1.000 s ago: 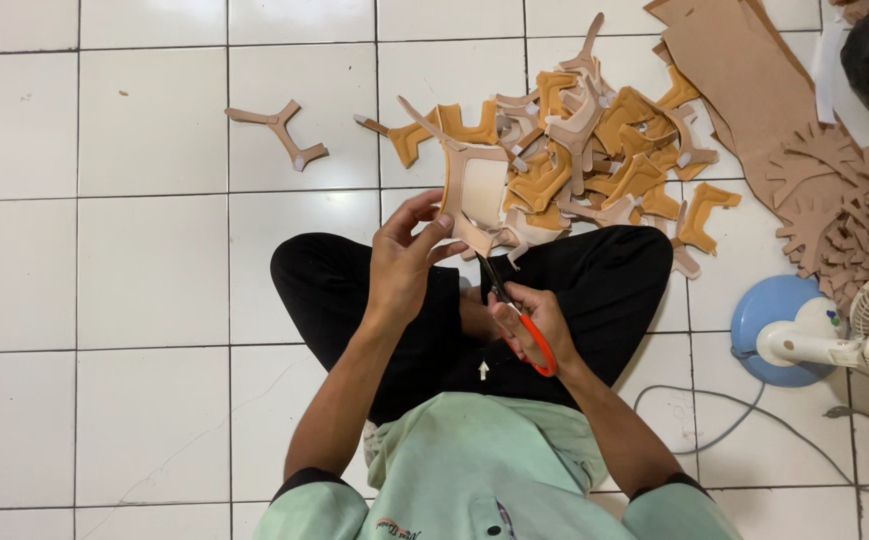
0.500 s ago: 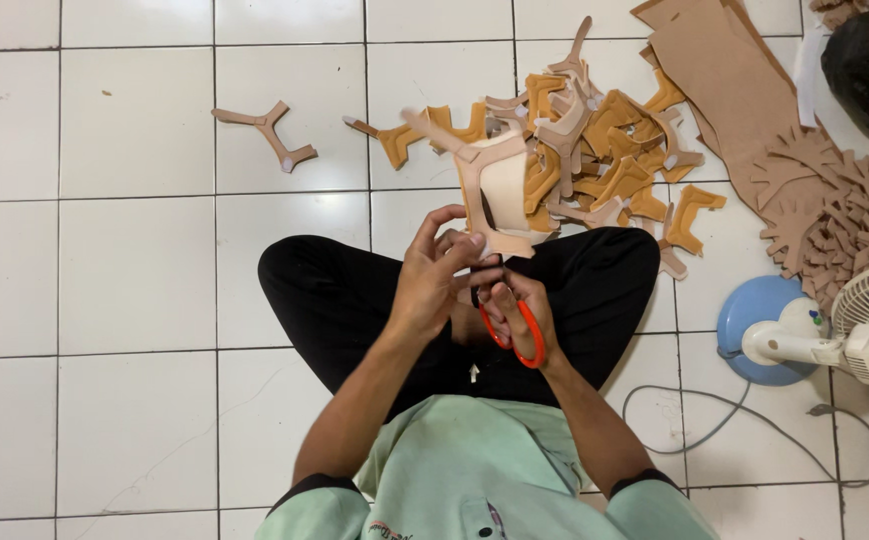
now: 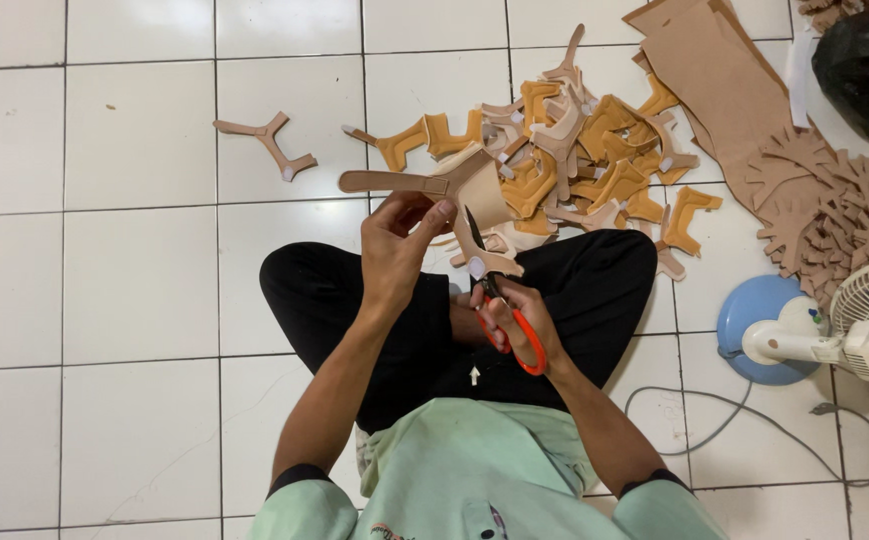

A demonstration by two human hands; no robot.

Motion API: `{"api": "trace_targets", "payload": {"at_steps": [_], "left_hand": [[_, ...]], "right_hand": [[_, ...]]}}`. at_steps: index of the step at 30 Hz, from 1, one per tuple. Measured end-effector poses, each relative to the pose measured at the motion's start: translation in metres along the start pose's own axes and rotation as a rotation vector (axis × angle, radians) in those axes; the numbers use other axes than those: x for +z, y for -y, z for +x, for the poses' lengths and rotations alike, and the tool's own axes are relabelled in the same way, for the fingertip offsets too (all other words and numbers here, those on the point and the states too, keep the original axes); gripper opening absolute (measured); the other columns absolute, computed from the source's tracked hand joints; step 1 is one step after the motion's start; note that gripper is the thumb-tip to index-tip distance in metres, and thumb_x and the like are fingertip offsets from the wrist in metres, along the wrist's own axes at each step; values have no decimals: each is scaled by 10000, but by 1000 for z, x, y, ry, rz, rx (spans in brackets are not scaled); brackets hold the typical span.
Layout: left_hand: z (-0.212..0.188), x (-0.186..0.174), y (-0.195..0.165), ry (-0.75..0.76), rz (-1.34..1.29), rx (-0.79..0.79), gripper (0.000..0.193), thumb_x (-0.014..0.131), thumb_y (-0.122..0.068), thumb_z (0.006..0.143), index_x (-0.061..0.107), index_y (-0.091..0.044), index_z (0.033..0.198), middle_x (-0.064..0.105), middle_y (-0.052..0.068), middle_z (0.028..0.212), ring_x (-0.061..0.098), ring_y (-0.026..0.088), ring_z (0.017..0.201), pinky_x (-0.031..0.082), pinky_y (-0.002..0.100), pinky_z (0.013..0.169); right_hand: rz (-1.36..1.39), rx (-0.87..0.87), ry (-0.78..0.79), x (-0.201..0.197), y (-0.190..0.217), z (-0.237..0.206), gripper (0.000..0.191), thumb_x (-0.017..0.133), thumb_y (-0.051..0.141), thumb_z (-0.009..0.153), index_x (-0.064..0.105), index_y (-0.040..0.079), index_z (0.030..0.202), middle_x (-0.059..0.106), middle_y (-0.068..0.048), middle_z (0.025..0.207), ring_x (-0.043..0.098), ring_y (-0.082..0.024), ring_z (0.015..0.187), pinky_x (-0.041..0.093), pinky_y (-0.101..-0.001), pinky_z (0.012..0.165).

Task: The person sits on the floor and uses scissors to trim the edges of small beige shoe parts. They pick up each part, trim it, and place it on a growing pile on the floor.

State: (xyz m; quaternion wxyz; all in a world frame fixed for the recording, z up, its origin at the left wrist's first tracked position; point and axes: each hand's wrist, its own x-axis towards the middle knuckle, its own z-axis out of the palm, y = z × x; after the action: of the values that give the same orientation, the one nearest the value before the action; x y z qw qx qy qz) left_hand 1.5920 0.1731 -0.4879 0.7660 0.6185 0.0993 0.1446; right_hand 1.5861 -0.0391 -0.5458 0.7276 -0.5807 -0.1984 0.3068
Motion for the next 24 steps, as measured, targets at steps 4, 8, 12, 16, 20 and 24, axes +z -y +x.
{"api": "trace_targets", "payload": {"at_steps": [4,8,12,16,20,24], "left_hand": [[-6,5,-6,-34,62,-9,296,757,-192,945,711,43,1118,761,135,1000,753,188,944,646,334,886],[-7,3,-12,27,-50,-86,351,758,-182,913,661,21,1183,735,136,1044,741,188,958,651,350,873],[1,-9,-14,29,-90,-160,393,756,-165,905,633,23,1227,719,137,1101,739,184,991,655,346,886],[2,-19,-4,-27,-178,-121,324,754,-122,940,648,72,1176,702,142,1065,728,202,983,663,350,890],[-13,-15,11,-58,-263,-106,267,742,-94,932,631,63,1118,689,126,1012,724,200,909,664,338,831],[-29,10,27,-75,-423,-207,211,718,-67,962,613,55,1098,672,116,1007,709,175,900,650,313,842]], "right_hand": [[-9,10,-53,2,0,2,571,617,564,986,601,-6,970,464,33,628,430,-30,433,361,-192,378],[46,57,-66,2,-2,-3,548,636,537,979,597,-9,939,457,34,603,415,-29,412,342,-192,359],[27,106,-82,0,-2,-6,530,635,522,962,617,-8,941,461,33,576,413,-33,380,346,-203,332],[-11,92,-24,-1,-4,-6,584,643,561,974,601,-20,950,461,22,625,423,-42,441,353,-201,393],[-73,50,19,0,-7,2,663,598,663,949,603,16,1097,493,36,753,465,-32,585,401,-187,510],[23,-8,-25,5,-10,14,660,580,669,961,581,21,1090,447,39,719,430,-42,558,368,-198,477]]}}
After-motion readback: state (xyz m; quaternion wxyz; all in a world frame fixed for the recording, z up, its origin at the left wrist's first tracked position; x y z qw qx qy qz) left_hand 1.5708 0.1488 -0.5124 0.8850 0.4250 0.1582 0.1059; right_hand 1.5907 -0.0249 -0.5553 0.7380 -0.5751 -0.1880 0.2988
